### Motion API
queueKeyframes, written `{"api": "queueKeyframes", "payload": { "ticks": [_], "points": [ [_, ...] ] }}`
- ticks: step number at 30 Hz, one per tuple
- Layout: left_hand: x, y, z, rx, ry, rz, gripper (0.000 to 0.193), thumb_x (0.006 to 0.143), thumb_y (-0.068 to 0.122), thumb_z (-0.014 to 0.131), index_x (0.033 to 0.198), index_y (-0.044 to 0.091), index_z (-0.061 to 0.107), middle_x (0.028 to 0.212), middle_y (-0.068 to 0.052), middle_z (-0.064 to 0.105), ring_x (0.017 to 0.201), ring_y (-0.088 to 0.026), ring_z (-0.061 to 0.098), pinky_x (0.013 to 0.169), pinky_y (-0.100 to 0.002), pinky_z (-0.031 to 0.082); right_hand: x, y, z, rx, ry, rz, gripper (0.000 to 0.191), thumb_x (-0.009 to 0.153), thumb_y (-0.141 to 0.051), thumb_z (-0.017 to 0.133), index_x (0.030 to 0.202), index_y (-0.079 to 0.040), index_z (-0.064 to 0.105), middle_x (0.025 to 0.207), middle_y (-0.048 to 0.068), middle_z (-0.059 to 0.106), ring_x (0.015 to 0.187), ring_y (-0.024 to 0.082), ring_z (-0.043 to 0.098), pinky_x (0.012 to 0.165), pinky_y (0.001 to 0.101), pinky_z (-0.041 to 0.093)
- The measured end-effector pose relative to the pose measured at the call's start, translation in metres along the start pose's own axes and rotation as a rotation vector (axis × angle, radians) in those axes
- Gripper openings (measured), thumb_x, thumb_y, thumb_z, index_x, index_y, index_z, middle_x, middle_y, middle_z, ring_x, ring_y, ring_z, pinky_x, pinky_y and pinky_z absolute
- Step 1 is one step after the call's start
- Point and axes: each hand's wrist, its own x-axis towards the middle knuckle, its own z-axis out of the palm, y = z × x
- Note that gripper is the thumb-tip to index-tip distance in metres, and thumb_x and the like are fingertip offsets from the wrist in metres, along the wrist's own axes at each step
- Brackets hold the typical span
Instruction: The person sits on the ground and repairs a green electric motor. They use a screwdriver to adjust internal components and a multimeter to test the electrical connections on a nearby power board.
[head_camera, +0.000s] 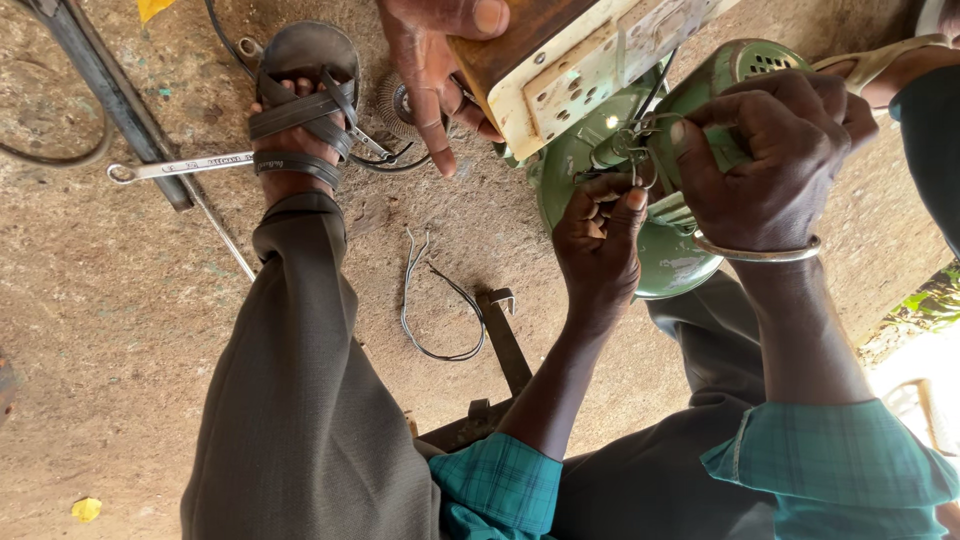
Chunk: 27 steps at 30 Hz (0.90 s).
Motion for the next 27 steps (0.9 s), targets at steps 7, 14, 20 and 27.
{"api": "queueKeyframes", "payload": {
  "ticks": [7,14,20,27],
  "points": [
    [0.002,0.001,0.002,0.002,0.0,0.003,0.019,0.104,0.019,0.071,0.117,0.005,0.067,0.1,-0.001,0.069,0.091,-0.006,0.064,0.081,-0.022,0.054,0.004,-0.005,0.001,0.066,0.014,0.085,0.007,0.092,-0.019,0.074,0.096,-0.014,0.076,0.103,0.002,0.068,0.114,0.022,0.053,0.11,0.0409,0.026],
    [0.002,0.005,0.001,0.057,0.023,0.064,0.019,0.105,0.023,0.071,0.114,0.006,0.066,0.1,-0.001,0.068,0.089,-0.007,0.063,0.08,-0.023,0.054,0.01,-0.016,0.004,0.101,0.058,0.122,0.004,0.092,-0.017,0.075,0.094,-0.014,0.076,0.099,0.001,0.067,0.113,0.023,0.054,0.111,0.0434,0.026],
    [0.005,0.011,0.003,-0.03,0.053,0.019,0.022,0.104,0.024,0.072,0.114,0.006,0.067,0.098,-0.001,0.068,0.088,-0.008,0.063,0.082,-0.025,0.054,0.017,-0.022,0.006,0.052,0.088,0.143,0.003,0.086,-0.014,0.073,0.086,-0.016,0.076,0.093,0.001,0.066,0.108,0.023,0.055,0.11,0.0462,0.028],
    [0.01,0.017,0.005,-0.084,0.086,0.004,0.022,0.103,0.026,0.073,0.114,0.007,0.068,0.095,0.001,0.068,0.085,-0.008,0.062,0.077,-0.024,0.05,0.021,-0.021,0.008,0.033,0.103,0.112,0.003,0.085,-0.013,0.074,0.086,-0.015,0.076,0.092,0.0,0.067,0.102,0.022,0.058,0.107,0.0413,0.032]
  ]
}}
